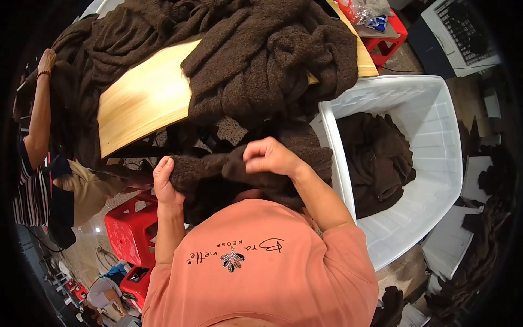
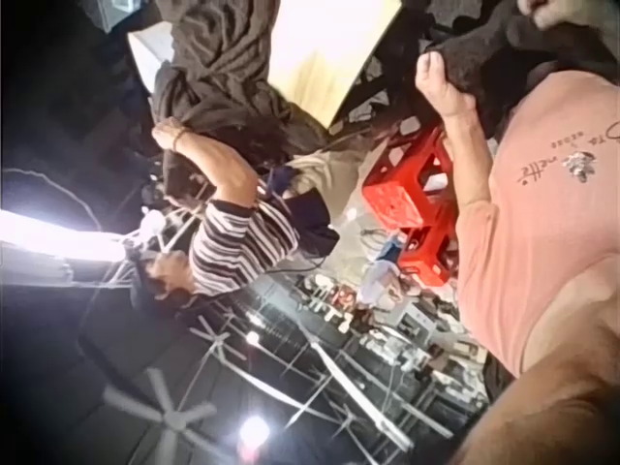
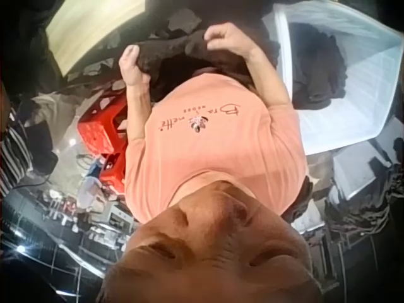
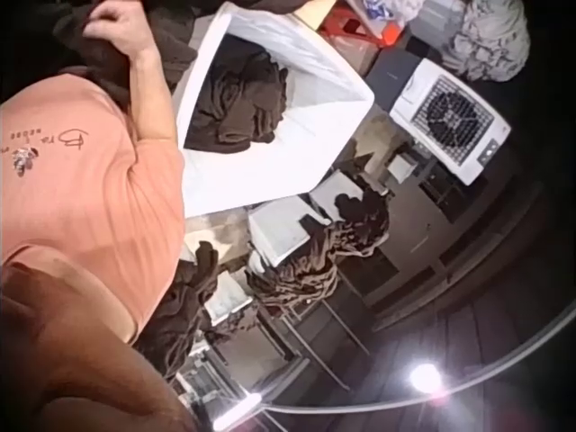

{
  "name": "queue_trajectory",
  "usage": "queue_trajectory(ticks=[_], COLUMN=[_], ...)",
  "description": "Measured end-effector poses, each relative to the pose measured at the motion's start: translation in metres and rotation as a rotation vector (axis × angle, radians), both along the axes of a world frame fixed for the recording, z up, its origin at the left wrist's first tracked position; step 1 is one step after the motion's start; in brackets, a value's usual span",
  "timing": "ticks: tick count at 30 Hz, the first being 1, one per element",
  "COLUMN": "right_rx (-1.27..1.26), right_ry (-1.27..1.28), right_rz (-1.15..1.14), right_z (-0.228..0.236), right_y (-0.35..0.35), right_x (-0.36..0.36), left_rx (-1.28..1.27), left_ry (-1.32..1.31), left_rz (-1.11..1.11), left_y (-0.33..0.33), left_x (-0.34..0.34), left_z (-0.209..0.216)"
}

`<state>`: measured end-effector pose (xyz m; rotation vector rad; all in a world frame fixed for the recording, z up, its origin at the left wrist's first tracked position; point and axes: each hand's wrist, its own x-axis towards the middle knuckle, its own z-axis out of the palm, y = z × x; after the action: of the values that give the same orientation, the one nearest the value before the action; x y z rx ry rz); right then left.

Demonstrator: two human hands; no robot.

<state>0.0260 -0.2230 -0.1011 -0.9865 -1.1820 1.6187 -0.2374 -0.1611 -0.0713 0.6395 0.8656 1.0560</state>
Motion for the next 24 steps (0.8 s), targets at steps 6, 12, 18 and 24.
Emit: queue_trajectory(ticks=[6,12,18,24], right_rx=[0.383,0.813,1.080,0.995], right_ry=[-0.965,-1.112,-1.079,-0.816], right_rz=[0.253,-0.581,-0.710,-0.617], right_z=[0.027,0.017,0.026,0.019], right_y=[-0.031,-0.041,-0.048,-0.041], right_x=[-0.005,0.004,0.002,-0.016], left_rx=[0.030,-0.006,0.153,0.474], left_ry=[-0.022,-0.012,0.446,0.577], left_rz=[0.029,0.052,-0.144,-0.593], left_y=[0.005,0.002,-0.001,-0.015], left_x=[-0.011,-0.014,-0.012,0.029], left_z=[-0.001,-0.011,-0.017,-0.007])
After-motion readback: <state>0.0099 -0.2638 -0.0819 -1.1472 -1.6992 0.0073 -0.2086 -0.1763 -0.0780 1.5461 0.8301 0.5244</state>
